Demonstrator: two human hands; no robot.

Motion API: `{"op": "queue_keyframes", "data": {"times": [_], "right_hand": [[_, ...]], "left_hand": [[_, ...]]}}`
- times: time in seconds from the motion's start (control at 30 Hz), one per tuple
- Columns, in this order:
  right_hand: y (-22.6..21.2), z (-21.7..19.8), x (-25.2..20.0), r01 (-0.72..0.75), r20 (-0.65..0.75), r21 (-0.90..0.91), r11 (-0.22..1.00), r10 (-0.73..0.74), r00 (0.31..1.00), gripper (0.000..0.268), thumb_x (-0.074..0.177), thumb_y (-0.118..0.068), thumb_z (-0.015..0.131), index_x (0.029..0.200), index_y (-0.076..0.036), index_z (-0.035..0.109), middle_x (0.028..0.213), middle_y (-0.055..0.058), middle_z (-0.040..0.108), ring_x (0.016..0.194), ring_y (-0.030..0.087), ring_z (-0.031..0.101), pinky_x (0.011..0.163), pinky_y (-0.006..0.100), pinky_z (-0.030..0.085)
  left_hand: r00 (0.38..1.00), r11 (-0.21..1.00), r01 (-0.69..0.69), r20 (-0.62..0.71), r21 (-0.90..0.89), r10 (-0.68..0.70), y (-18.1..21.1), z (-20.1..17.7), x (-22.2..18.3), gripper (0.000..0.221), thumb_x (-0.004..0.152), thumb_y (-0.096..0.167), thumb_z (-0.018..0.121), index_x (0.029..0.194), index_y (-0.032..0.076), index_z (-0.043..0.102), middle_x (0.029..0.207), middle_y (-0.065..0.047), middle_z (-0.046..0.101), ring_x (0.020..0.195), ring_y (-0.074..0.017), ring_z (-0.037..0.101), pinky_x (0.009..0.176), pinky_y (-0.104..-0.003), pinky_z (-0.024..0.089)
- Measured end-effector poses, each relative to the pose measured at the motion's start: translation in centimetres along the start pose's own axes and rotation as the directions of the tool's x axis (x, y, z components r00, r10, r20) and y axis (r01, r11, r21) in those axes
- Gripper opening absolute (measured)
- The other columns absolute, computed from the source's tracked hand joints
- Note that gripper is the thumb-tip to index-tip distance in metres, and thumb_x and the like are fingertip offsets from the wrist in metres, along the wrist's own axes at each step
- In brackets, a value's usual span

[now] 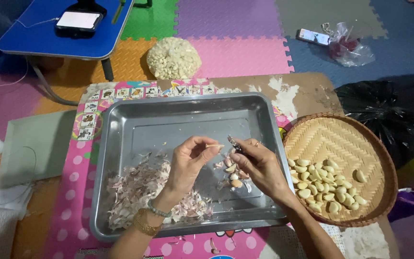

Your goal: Peeling individual garlic cloves by hand and placing them into a woven basket.

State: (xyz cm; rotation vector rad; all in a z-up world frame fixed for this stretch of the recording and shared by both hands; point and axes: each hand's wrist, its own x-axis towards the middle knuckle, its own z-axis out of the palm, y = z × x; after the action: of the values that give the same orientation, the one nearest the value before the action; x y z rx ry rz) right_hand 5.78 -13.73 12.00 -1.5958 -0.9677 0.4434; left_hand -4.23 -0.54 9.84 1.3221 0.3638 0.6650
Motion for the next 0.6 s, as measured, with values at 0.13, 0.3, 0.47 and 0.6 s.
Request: {"op": "queue_keyframes", "data": {"times": [0.13,0.3,0.47,0.6], "right_hand": [[-0.7,-0.2,0.1,-0.022,0.012,0.002,1.0,0.022,1.0,0.032,0.082,-0.012,0.053,0.111,0.002,0.057,0.064,0.013,0.057,0.051,0.014,0.054,0.045,0.027,0.047],[-0.7,0.1,0.0,-0.026,0.035,0.037,0.999,0.025,0.999,0.03,0.081,-0.008,0.055,0.108,0.003,0.057,0.06,0.016,0.061,0.047,0.017,0.056,0.043,0.028,0.048],[-0.4,0.2,-0.2,-0.048,0.021,0.113,0.992,0.046,0.999,0.029,0.078,-0.007,0.058,0.104,0.004,0.059,0.052,0.015,0.057,0.04,0.015,0.054,0.035,0.025,0.044],[-0.7,0.6,-0.4,-0.069,0.012,0.115,0.991,0.068,0.998,0.029,0.083,-0.008,0.05,0.11,0.002,0.057,0.052,0.01,0.056,0.043,0.009,0.043,0.037,0.023,0.04]], "left_hand": [[0.999,0.998,0.027,-0.015,-0.049,-0.028,-0.1,-0.1,0.0,0.017,0.072,0.009,0.07,0.083,-0.002,0.062,0.07,-0.014,0.064,0.07,-0.014,0.06,0.065,-0.028,0.053],[0.999,0.998,0.027,-0.018,-0.052,-0.028,0.0,-0.2,-0.2,0.018,0.072,0.009,0.07,0.083,-0.002,0.063,0.071,-0.015,0.065,0.07,-0.0162,0.062,0.066,-0.029,0.053],[0.999,0.998,0.004,-0.034,-0.069,-0.006,0.1,-0.2,-0.2,0.017,0.072,0.009,0.069,0.083,-0.002,0.063,0.072,-0.015,0.066,0.07,-0.017,0.063,0.066,-0.029,0.053],[0.998,0.999,-0.007,-0.057,-0.053,0.004,-0.1,-0.2,-0.4,0.018,0.071,0.007,0.07,0.085,-0.003,0.062,0.073,-0.014,0.066,0.072,-0.0141,0.061,0.066,-0.027,0.053]]}}
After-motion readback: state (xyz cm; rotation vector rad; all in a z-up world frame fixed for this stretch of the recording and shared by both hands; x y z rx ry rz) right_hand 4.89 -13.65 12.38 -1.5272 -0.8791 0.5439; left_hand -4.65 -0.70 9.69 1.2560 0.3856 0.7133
